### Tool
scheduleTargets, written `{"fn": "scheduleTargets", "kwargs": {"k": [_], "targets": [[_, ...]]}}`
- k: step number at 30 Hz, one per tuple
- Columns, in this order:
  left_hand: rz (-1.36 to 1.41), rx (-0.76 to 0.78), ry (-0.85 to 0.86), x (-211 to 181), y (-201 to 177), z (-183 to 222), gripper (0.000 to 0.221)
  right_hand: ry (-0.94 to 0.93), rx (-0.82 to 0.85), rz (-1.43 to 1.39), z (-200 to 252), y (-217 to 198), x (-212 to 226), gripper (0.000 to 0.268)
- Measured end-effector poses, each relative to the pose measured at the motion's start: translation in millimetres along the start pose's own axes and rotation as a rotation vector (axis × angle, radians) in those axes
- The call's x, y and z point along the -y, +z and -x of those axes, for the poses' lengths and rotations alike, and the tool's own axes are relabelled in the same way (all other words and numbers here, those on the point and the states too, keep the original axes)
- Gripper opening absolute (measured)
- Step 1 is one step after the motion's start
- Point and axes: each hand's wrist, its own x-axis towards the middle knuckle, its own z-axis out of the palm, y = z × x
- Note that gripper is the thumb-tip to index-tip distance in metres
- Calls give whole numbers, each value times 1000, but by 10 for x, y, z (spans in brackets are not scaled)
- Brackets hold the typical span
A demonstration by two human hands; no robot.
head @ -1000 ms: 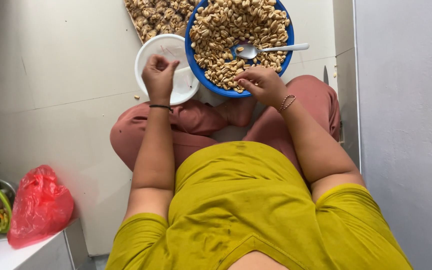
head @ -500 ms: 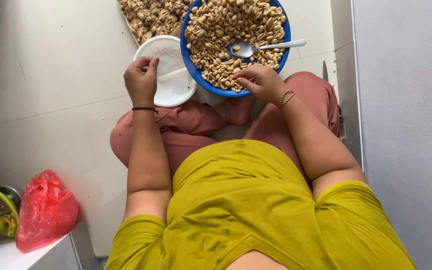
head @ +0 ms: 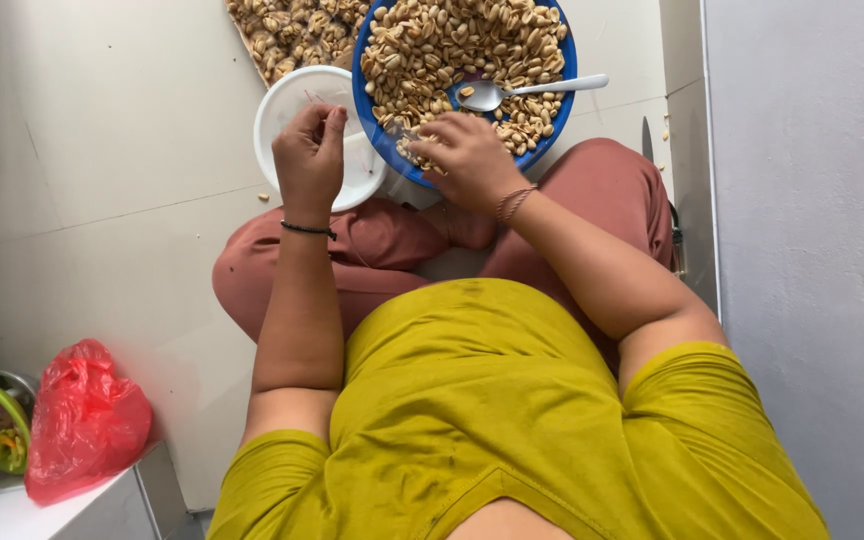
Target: A person sitting on the floor peels and sorts peanuts from a blue bowl into a white bowl using their hands and a spoon.
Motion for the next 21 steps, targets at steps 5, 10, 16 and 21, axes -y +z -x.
{"fn": "scheduleTargets", "kwargs": {"k": [5, 10, 16, 21], "targets": [[163, -69, -50, 18, -74, 62, 14, -188, 264, 224, -93, 447, 310, 57], [258, -122, -85, 37, -165, 126, 10, -239, 211, 261, -363, 931, 362, 39], [168, -126, -33, -91, -212, 160, 15, 91, 106, -311, -736, 337, 204, 24], [147, 43, -16, -226, 99, 218, 15, 434, 324, -1016, -521, -315, 45, 20]]}}
